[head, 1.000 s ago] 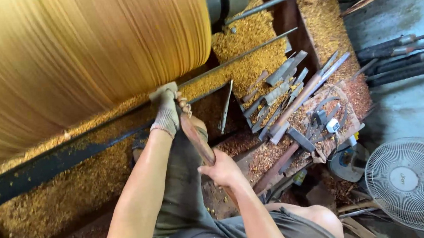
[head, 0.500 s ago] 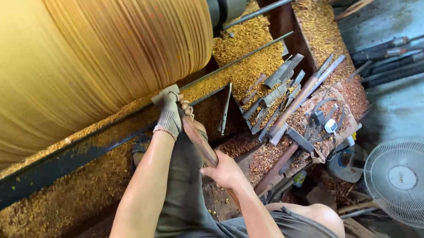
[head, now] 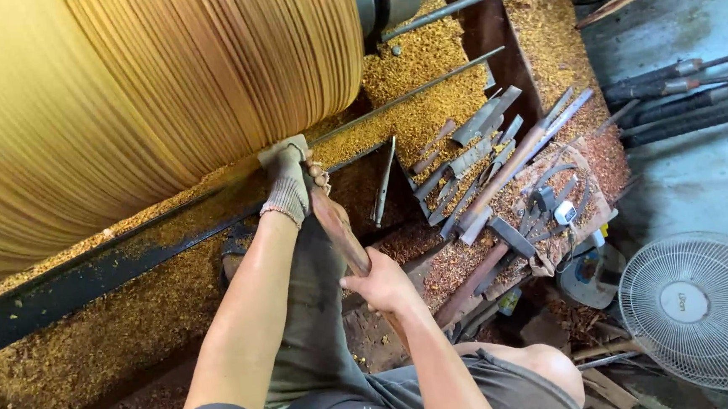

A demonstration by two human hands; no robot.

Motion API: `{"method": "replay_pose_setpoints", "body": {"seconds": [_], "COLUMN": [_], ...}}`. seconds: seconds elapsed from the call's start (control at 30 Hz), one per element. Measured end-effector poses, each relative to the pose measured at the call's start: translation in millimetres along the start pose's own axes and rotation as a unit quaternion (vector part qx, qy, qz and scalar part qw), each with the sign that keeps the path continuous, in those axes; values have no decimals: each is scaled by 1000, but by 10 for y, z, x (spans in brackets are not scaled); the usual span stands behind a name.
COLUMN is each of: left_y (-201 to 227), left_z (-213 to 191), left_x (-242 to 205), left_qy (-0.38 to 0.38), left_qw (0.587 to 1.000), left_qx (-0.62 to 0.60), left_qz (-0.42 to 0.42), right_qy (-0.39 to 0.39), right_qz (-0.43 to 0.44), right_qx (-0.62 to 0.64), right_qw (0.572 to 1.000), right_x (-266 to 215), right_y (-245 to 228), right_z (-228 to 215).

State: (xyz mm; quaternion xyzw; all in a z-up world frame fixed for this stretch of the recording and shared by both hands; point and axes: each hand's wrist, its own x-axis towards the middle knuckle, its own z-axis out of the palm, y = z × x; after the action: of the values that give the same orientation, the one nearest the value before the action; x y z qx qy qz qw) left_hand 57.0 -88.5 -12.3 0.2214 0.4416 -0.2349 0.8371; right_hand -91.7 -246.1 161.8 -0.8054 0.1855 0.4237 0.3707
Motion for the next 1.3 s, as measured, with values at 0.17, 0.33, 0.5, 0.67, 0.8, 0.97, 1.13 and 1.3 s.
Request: {"method": "replay_pose_setpoints", "body": {"seconds": [0.17, 0.33, 0.5, 0.67, 0.8, 0.97, 1.13, 1.3], "left_y": [-37, -3, -74, -92, -50, -44, 13, -27], "left_z": [-71, 1, -23, -13, -11, -100, 13, -30], "left_x": [147, 113, 202, 193, -30, 166, 51, 68], "left_qy": [-44, -38, -25, -59, -53, -59, -34, -42], "left_qw": [999, 999, 999, 998, 998, 998, 999, 999], "left_qx": [4, 10, 15, 25, -12, -6, 11, 6], "left_qz": [-22, -17, 12, -8, -10, -22, -31, -4], "right_qy": [19, 18, -2, 23, 34, 10, -6, 6], "right_qz": [-6, -15, 12, 11, -22, 0, 13, 13], "right_qx": [8, 15, 7, -5, -5, 0, -6, 14], "right_qw": [1000, 1000, 1000, 1000, 999, 1000, 1000, 1000], "right_x": [75, 45, 12, 44, 10, 56, 28, -51], "right_y": [197, 37, 11, 78, 150, 70, -12, -32], "right_z": [64, -19, -23, -7, 35, -9, -63, -20]}}
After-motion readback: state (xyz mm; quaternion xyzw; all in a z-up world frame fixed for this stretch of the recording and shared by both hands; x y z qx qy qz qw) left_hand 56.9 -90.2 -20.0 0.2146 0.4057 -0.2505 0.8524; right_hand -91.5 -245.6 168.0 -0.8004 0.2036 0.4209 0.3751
